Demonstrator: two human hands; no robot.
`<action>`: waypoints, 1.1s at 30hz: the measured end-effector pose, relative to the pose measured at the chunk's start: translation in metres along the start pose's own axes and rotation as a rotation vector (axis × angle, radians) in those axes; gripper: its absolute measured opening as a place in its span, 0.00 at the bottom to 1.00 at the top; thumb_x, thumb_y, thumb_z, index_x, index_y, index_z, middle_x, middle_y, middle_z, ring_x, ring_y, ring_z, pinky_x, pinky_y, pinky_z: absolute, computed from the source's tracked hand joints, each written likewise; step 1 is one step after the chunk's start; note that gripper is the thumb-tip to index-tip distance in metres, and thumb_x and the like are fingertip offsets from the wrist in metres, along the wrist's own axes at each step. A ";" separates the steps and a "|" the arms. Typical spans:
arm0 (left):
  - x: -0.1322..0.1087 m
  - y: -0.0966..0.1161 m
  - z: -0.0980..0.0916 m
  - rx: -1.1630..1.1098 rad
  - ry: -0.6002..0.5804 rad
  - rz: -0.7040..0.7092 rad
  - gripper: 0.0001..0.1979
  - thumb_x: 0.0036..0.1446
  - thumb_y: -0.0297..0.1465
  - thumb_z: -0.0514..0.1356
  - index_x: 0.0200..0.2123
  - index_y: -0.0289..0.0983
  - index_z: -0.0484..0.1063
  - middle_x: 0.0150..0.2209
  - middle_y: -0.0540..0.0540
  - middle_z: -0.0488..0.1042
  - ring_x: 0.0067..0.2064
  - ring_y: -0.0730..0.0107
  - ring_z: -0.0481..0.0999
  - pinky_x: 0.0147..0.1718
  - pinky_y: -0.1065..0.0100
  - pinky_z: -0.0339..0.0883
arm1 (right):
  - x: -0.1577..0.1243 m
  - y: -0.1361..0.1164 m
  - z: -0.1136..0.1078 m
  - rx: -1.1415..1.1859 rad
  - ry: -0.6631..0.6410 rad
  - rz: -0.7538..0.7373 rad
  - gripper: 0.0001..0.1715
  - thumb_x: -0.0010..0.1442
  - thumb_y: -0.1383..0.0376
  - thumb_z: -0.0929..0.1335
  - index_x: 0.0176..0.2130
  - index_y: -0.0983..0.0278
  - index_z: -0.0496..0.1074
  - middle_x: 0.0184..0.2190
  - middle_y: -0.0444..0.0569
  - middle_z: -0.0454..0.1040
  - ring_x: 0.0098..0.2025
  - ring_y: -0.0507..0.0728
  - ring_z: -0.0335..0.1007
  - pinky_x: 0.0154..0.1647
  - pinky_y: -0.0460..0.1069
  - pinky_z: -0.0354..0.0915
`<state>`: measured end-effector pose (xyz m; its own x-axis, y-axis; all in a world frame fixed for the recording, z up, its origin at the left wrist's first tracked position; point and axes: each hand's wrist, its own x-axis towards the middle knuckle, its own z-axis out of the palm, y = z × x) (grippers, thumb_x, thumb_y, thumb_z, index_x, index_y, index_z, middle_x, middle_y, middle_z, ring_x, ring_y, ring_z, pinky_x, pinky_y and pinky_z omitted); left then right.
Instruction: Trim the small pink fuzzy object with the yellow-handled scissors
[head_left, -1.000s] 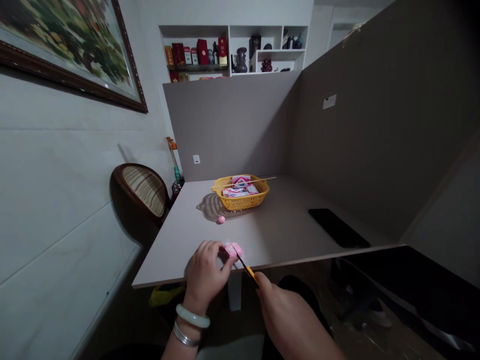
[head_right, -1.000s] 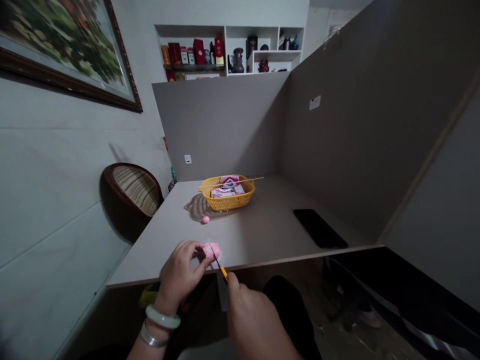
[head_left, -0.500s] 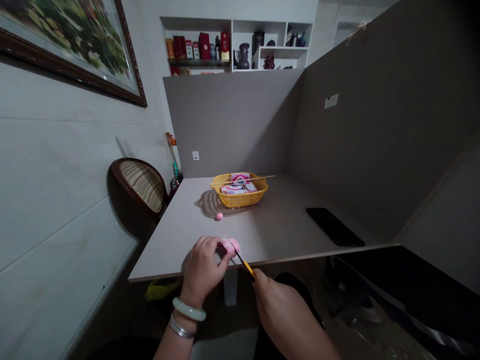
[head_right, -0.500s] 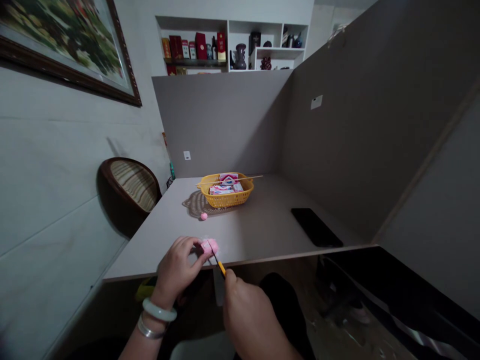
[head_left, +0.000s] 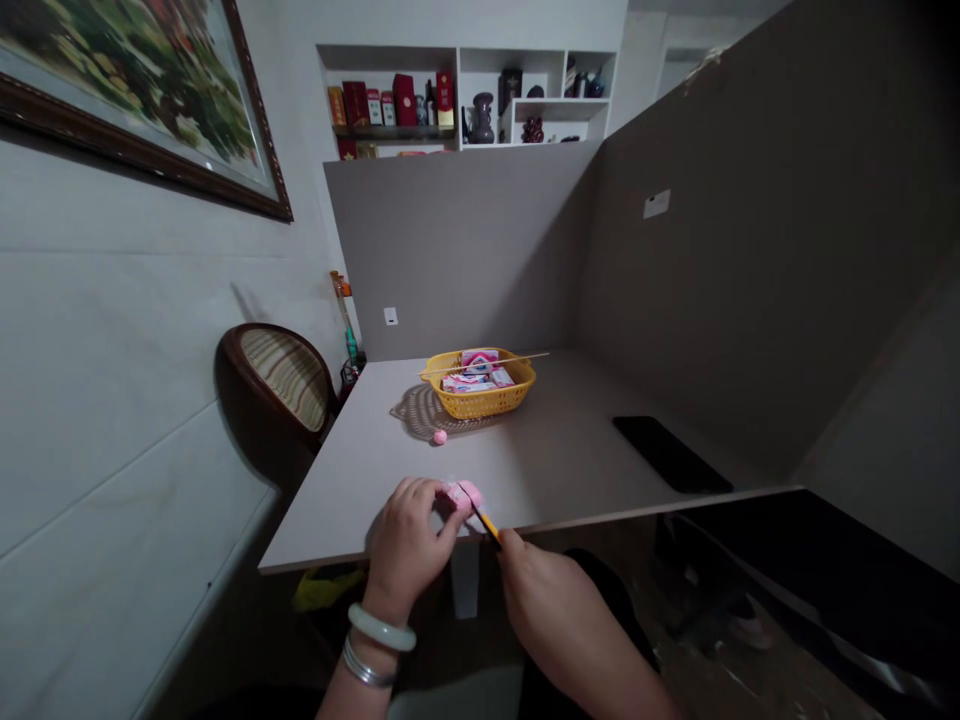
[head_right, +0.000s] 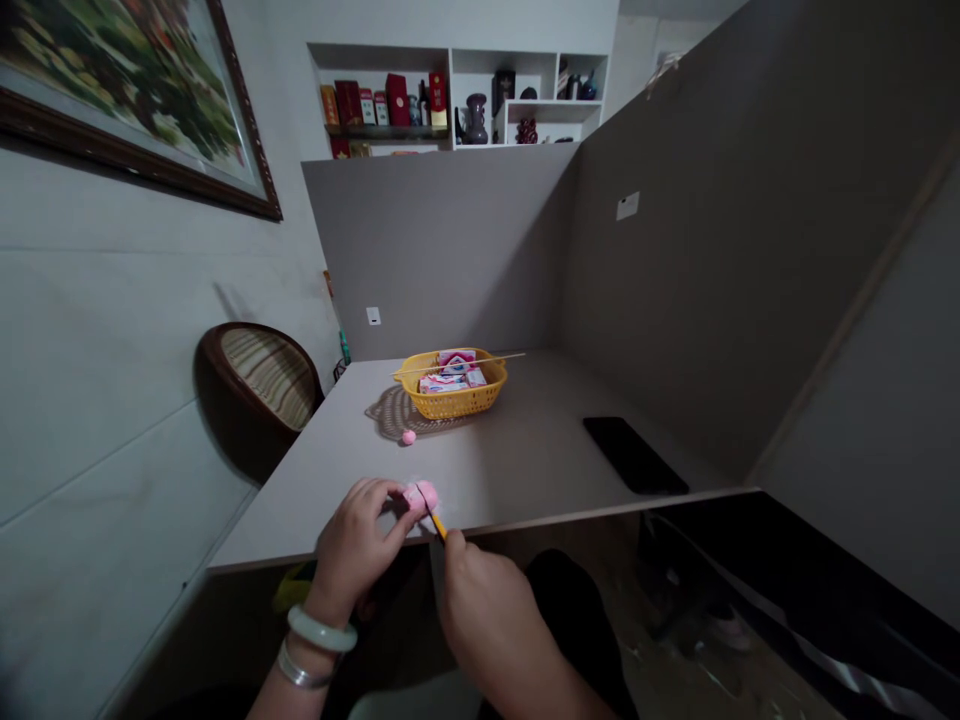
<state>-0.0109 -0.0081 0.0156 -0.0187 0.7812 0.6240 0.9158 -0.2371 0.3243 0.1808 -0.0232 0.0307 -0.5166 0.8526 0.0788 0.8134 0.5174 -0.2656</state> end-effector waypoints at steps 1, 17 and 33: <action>0.000 0.000 0.000 0.007 0.007 -0.005 0.09 0.61 0.39 0.60 0.36 0.40 0.69 0.36 0.46 0.74 0.41 0.61 0.73 0.41 0.60 0.68 | 0.004 -0.002 0.000 -0.009 0.004 -0.002 0.17 0.63 0.77 0.56 0.43 0.66 0.68 0.34 0.53 0.78 0.33 0.57 0.77 0.28 0.47 0.58; 0.000 -0.001 -0.002 0.007 0.005 0.016 0.09 0.61 0.39 0.60 0.38 0.40 0.70 0.37 0.46 0.75 0.41 0.62 0.73 0.42 0.61 0.69 | 0.013 -0.002 0.007 0.048 0.049 -0.016 0.13 0.65 0.75 0.57 0.41 0.65 0.66 0.33 0.50 0.78 0.32 0.56 0.76 0.26 0.48 0.52; -0.009 0.003 0.009 0.124 0.088 -0.029 0.11 0.62 0.40 0.59 0.42 0.39 0.70 0.40 0.44 0.76 0.43 0.59 0.73 0.40 0.59 0.69 | 0.014 -0.003 0.006 0.035 0.050 -0.007 0.13 0.65 0.74 0.57 0.40 0.65 0.68 0.31 0.51 0.78 0.32 0.56 0.76 0.26 0.48 0.53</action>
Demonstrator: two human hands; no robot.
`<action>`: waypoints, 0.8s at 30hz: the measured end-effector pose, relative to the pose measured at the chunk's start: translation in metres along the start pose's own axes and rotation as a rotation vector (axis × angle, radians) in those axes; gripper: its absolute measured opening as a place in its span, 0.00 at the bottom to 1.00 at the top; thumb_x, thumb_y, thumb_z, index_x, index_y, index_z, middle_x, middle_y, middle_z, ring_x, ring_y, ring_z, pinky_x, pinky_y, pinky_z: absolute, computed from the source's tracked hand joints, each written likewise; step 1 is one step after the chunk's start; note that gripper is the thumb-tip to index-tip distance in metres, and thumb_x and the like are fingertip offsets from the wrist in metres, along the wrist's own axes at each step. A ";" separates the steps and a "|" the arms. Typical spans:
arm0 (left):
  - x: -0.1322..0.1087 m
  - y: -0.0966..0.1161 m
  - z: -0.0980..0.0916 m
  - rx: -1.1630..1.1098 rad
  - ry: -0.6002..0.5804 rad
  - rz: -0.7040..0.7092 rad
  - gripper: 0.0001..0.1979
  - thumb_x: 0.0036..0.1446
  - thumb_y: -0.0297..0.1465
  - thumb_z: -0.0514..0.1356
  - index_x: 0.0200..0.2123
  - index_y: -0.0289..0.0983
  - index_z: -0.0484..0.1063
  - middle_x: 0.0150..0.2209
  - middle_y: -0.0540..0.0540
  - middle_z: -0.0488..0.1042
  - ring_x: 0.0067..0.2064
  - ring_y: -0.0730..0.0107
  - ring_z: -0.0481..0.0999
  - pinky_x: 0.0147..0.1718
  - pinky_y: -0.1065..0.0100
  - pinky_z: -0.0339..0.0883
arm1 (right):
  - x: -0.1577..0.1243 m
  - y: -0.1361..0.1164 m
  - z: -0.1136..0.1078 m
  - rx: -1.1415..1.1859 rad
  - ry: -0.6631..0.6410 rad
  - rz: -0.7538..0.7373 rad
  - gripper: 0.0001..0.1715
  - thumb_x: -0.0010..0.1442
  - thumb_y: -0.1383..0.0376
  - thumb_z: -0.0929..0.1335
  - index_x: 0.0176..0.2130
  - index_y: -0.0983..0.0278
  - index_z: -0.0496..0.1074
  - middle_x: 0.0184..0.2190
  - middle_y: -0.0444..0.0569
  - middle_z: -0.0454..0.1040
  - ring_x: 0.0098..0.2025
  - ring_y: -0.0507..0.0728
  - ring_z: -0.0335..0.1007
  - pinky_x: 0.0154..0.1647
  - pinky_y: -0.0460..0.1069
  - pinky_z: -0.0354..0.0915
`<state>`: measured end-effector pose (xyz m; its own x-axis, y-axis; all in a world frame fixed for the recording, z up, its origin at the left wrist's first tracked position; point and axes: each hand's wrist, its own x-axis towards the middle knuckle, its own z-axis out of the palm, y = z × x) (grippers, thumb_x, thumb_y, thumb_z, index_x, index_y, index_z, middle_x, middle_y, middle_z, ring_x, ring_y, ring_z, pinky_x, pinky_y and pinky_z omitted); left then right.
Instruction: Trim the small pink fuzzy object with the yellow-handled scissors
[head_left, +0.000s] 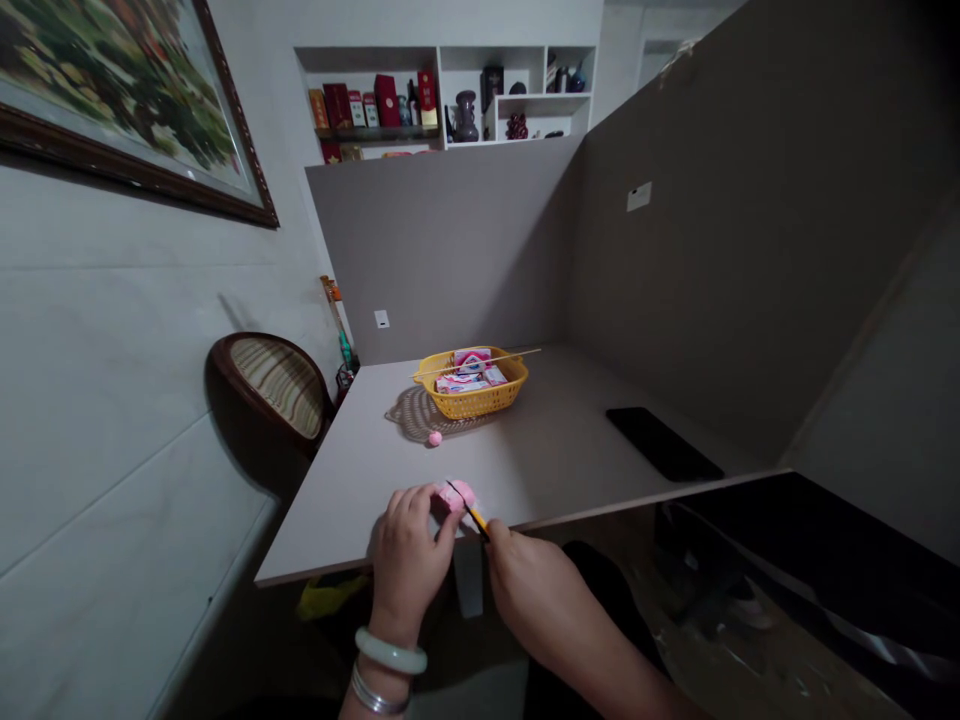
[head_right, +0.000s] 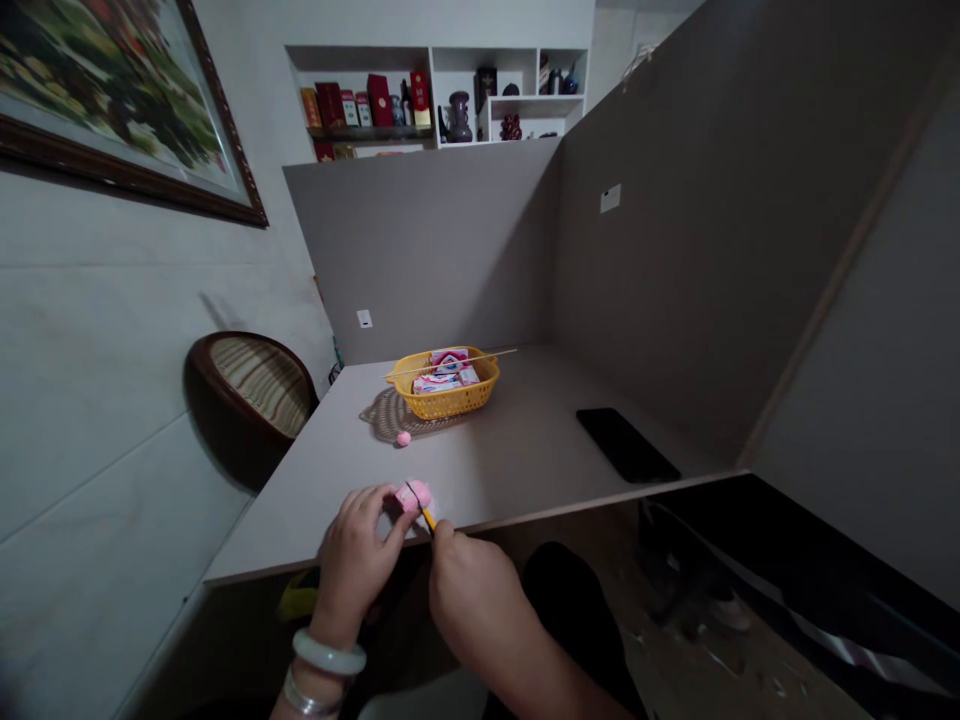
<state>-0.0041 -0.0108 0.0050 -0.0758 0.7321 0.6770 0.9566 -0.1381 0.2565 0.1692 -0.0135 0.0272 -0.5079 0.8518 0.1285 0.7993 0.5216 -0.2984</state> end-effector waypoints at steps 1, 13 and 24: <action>-0.001 0.000 0.000 0.008 0.004 -0.009 0.12 0.62 0.40 0.58 0.43 0.39 0.69 0.40 0.44 0.76 0.43 0.58 0.73 0.40 0.59 0.69 | -0.001 0.001 0.000 0.005 -0.005 0.000 0.13 0.65 0.74 0.57 0.40 0.65 0.68 0.32 0.51 0.78 0.32 0.56 0.76 0.26 0.47 0.53; -0.003 0.003 0.000 -0.022 -0.006 -0.016 0.11 0.61 0.40 0.60 0.42 0.40 0.70 0.39 0.44 0.76 0.42 0.58 0.74 0.40 0.60 0.69 | -0.009 0.004 0.005 -0.002 0.029 -0.011 0.14 0.64 0.76 0.57 0.41 0.65 0.67 0.31 0.50 0.78 0.31 0.56 0.76 0.25 0.47 0.54; -0.002 0.003 -0.001 -0.048 0.008 0.002 0.11 0.61 0.41 0.59 0.40 0.40 0.71 0.38 0.45 0.76 0.41 0.60 0.75 0.39 0.60 0.69 | -0.022 0.010 0.002 0.028 0.019 -0.027 0.15 0.65 0.74 0.56 0.42 0.64 0.67 0.32 0.51 0.78 0.32 0.56 0.77 0.27 0.46 0.56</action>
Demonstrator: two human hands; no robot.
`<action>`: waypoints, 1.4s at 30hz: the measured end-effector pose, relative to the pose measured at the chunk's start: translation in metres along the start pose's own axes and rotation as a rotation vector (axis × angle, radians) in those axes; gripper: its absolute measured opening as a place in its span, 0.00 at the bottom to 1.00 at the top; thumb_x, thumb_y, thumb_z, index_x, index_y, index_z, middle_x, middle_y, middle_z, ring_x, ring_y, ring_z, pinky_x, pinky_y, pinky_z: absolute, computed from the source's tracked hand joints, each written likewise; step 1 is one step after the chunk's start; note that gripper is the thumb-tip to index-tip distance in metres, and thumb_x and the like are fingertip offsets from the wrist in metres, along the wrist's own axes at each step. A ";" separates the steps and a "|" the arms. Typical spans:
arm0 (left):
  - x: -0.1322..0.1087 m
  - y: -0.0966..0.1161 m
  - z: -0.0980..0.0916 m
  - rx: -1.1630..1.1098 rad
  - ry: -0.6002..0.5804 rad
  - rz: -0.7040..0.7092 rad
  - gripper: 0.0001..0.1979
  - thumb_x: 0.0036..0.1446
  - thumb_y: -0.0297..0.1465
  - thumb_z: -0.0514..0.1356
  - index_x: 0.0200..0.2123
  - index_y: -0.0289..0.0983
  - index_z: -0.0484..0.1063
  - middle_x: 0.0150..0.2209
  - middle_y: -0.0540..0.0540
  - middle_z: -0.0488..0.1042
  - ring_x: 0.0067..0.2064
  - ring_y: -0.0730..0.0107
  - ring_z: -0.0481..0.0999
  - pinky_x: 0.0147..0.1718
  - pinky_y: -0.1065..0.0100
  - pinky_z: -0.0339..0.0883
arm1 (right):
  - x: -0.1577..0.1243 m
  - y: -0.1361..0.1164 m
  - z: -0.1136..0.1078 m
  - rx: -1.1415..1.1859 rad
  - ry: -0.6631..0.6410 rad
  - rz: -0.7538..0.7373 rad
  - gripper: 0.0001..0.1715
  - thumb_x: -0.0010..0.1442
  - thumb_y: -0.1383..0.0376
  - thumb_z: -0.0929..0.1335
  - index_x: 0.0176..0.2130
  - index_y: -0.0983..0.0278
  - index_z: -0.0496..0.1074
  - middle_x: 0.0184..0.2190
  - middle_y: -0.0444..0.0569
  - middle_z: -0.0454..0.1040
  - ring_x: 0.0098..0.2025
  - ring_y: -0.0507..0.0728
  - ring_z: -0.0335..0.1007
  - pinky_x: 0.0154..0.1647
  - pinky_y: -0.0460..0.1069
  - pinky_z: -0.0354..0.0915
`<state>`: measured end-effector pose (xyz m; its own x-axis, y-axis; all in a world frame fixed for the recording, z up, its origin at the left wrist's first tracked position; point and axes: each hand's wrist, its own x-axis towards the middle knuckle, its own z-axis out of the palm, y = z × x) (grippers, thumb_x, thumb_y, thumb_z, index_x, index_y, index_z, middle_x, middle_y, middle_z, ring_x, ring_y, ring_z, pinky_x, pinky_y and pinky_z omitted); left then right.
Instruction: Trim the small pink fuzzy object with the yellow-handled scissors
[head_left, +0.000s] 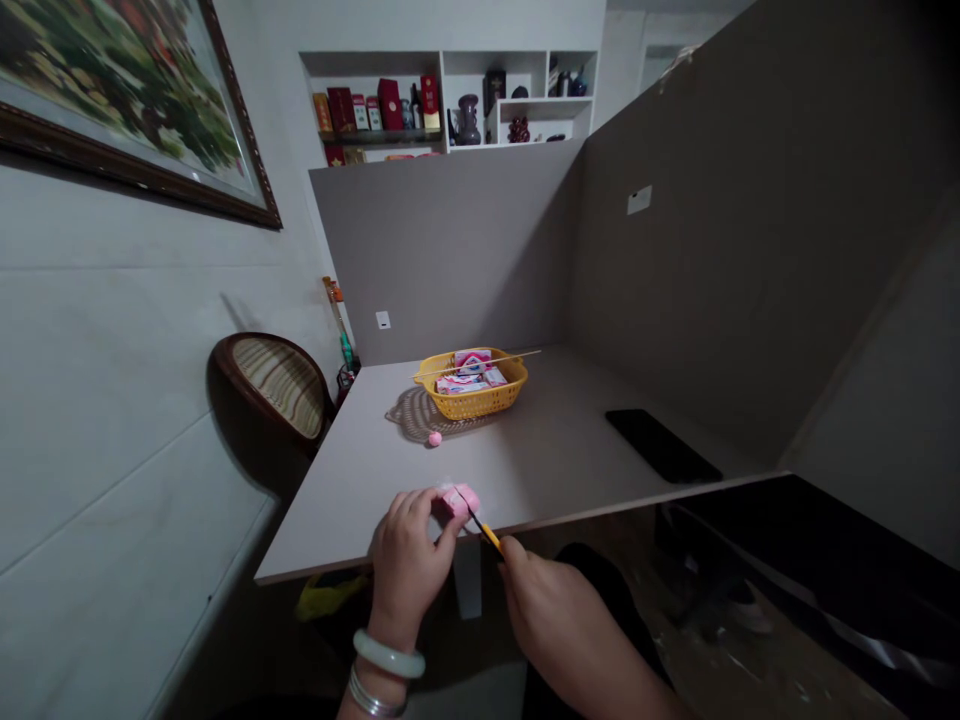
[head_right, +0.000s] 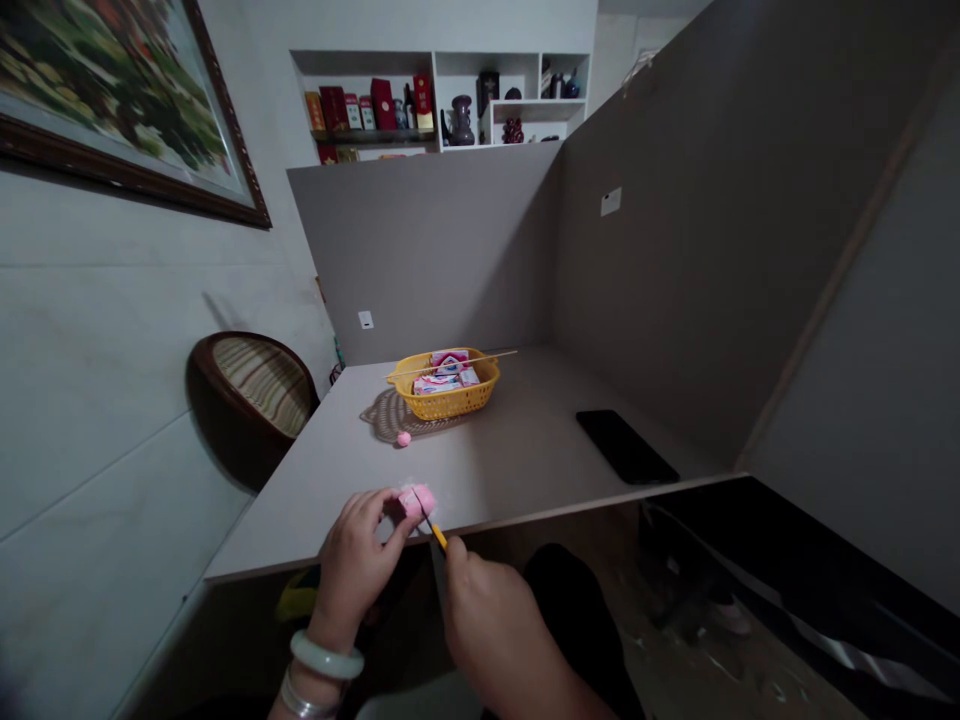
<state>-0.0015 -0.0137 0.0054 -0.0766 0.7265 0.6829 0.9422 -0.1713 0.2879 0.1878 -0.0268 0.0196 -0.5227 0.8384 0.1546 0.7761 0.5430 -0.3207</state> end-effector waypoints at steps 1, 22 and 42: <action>0.000 0.000 0.000 0.001 -0.001 -0.004 0.11 0.61 0.41 0.59 0.39 0.40 0.71 0.37 0.45 0.76 0.40 0.60 0.75 0.39 0.61 0.69 | 0.004 -0.002 -0.001 -0.005 -0.008 0.004 0.14 0.65 0.74 0.56 0.42 0.65 0.68 0.32 0.51 0.78 0.32 0.56 0.77 0.27 0.46 0.56; -0.001 -0.003 0.001 -0.004 0.011 0.037 0.12 0.62 0.42 0.58 0.41 0.40 0.71 0.38 0.44 0.76 0.41 0.59 0.75 0.39 0.60 0.70 | -0.004 0.008 0.002 0.023 -0.029 -0.009 0.14 0.65 0.74 0.57 0.43 0.64 0.68 0.32 0.50 0.78 0.33 0.56 0.77 0.27 0.47 0.56; 0.000 0.000 -0.001 -0.009 -0.009 -0.042 0.11 0.61 0.41 0.59 0.39 0.39 0.70 0.37 0.45 0.75 0.41 0.59 0.74 0.39 0.61 0.68 | 0.013 0.000 0.005 0.035 0.001 -0.009 0.13 0.66 0.73 0.57 0.42 0.64 0.68 0.33 0.50 0.78 0.32 0.56 0.77 0.27 0.47 0.54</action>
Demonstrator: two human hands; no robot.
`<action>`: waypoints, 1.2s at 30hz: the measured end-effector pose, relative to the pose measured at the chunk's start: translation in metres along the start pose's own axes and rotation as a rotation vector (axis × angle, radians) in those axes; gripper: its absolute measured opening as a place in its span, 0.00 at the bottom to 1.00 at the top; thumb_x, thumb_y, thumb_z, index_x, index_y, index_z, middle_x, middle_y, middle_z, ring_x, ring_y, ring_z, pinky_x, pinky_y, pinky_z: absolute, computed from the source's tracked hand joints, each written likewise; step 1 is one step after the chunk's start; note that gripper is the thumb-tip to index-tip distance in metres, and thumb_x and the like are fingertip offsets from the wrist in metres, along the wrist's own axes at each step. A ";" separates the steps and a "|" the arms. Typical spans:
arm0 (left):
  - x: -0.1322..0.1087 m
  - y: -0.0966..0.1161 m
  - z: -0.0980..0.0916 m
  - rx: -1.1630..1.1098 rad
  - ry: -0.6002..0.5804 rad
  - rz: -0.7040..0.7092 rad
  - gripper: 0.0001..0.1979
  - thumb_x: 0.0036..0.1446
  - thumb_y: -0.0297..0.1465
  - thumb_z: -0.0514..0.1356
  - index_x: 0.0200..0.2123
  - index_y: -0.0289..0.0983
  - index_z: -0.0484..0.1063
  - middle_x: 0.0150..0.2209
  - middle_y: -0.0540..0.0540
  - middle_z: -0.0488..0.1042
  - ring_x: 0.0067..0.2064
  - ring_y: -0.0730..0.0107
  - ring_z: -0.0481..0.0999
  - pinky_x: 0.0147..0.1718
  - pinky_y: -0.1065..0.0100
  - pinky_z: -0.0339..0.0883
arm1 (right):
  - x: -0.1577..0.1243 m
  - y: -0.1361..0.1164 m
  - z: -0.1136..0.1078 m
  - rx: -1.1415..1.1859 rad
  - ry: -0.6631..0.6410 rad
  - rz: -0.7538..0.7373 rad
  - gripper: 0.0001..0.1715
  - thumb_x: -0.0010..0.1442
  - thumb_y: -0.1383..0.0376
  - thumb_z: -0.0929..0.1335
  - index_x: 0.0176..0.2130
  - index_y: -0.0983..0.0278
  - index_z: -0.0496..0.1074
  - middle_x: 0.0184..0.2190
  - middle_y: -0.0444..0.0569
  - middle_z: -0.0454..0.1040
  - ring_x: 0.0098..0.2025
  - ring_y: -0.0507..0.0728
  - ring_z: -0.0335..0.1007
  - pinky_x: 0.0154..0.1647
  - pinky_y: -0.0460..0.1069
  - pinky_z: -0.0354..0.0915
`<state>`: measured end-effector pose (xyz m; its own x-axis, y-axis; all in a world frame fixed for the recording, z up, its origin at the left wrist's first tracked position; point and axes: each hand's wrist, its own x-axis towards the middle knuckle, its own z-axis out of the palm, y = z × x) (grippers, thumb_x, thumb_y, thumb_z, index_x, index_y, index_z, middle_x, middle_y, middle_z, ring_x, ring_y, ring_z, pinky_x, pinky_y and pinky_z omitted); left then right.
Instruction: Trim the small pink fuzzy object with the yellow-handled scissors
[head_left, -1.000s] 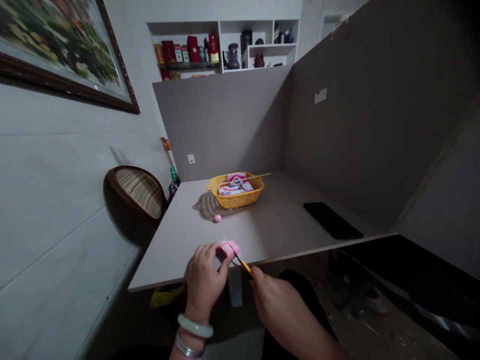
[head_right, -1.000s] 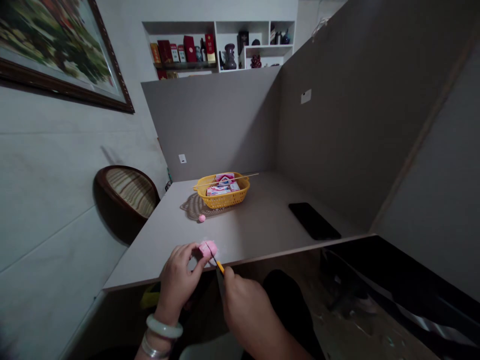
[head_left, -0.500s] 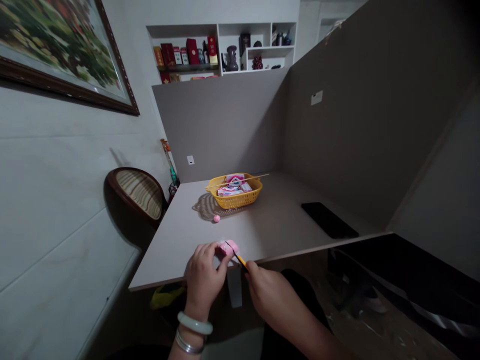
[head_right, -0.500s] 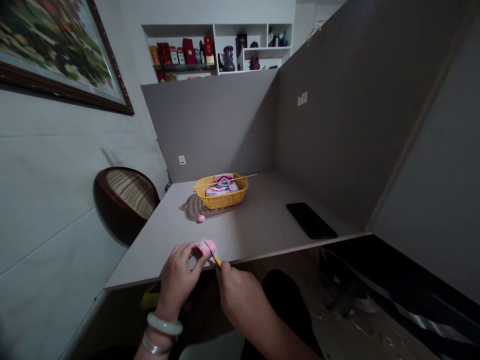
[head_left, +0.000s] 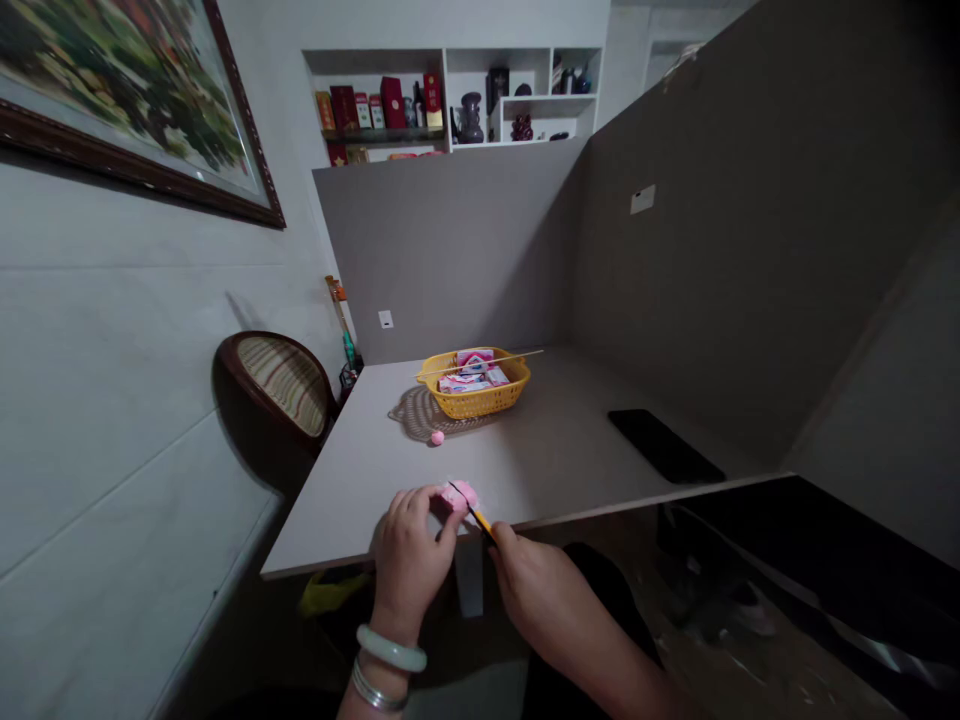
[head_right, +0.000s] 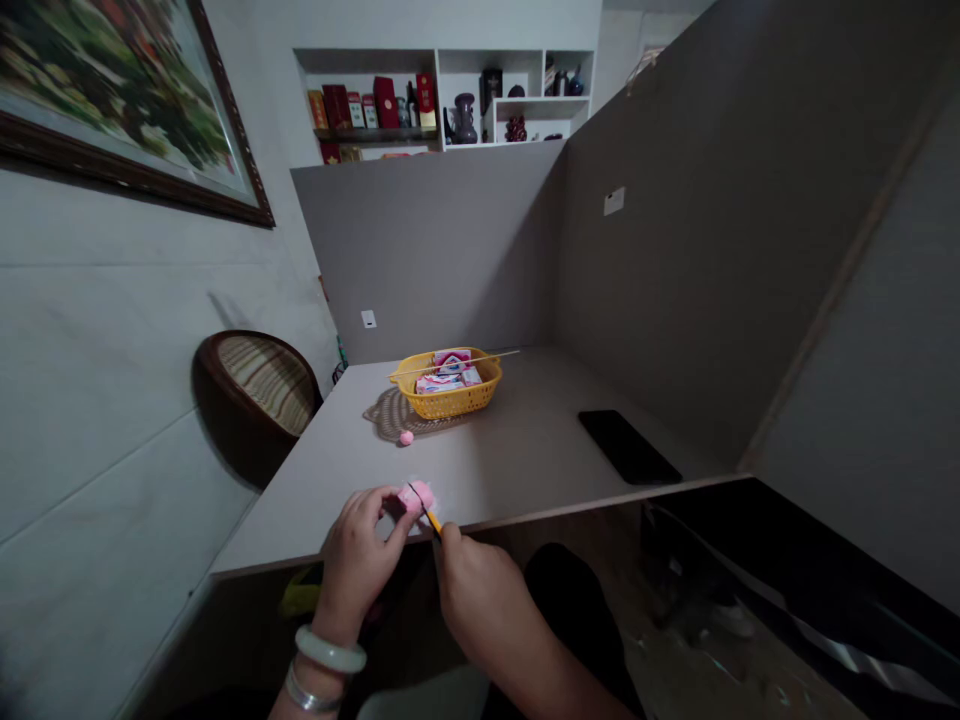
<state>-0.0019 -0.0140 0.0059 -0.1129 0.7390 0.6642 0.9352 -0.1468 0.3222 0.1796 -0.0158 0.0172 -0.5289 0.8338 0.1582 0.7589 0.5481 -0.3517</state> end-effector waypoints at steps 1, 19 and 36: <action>-0.001 -0.001 0.001 0.007 0.012 0.002 0.12 0.61 0.42 0.59 0.39 0.39 0.70 0.37 0.45 0.75 0.41 0.59 0.74 0.39 0.61 0.68 | -0.002 0.001 0.001 0.008 -0.002 -0.010 0.13 0.66 0.73 0.57 0.43 0.64 0.67 0.33 0.50 0.78 0.33 0.56 0.77 0.27 0.47 0.54; -0.002 -0.001 0.000 -0.039 0.012 0.008 0.12 0.62 0.42 0.59 0.40 0.40 0.71 0.38 0.46 0.76 0.41 0.61 0.74 0.39 0.61 0.69 | -0.016 0.007 0.010 0.016 0.019 -0.013 0.14 0.65 0.76 0.57 0.40 0.63 0.66 0.31 0.49 0.78 0.30 0.55 0.77 0.26 0.47 0.54; 0.000 -0.003 0.000 -0.051 -0.030 0.005 0.12 0.62 0.42 0.58 0.40 0.40 0.70 0.38 0.45 0.75 0.42 0.59 0.74 0.40 0.60 0.69 | -0.008 0.007 0.003 -0.006 0.026 -0.016 0.12 0.65 0.74 0.57 0.41 0.63 0.66 0.32 0.49 0.78 0.32 0.55 0.76 0.26 0.48 0.52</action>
<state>-0.0046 -0.0134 0.0052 -0.0974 0.7575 0.6455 0.9174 -0.1831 0.3534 0.1877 -0.0191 0.0104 -0.5312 0.8261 0.1880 0.7526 0.5620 -0.3432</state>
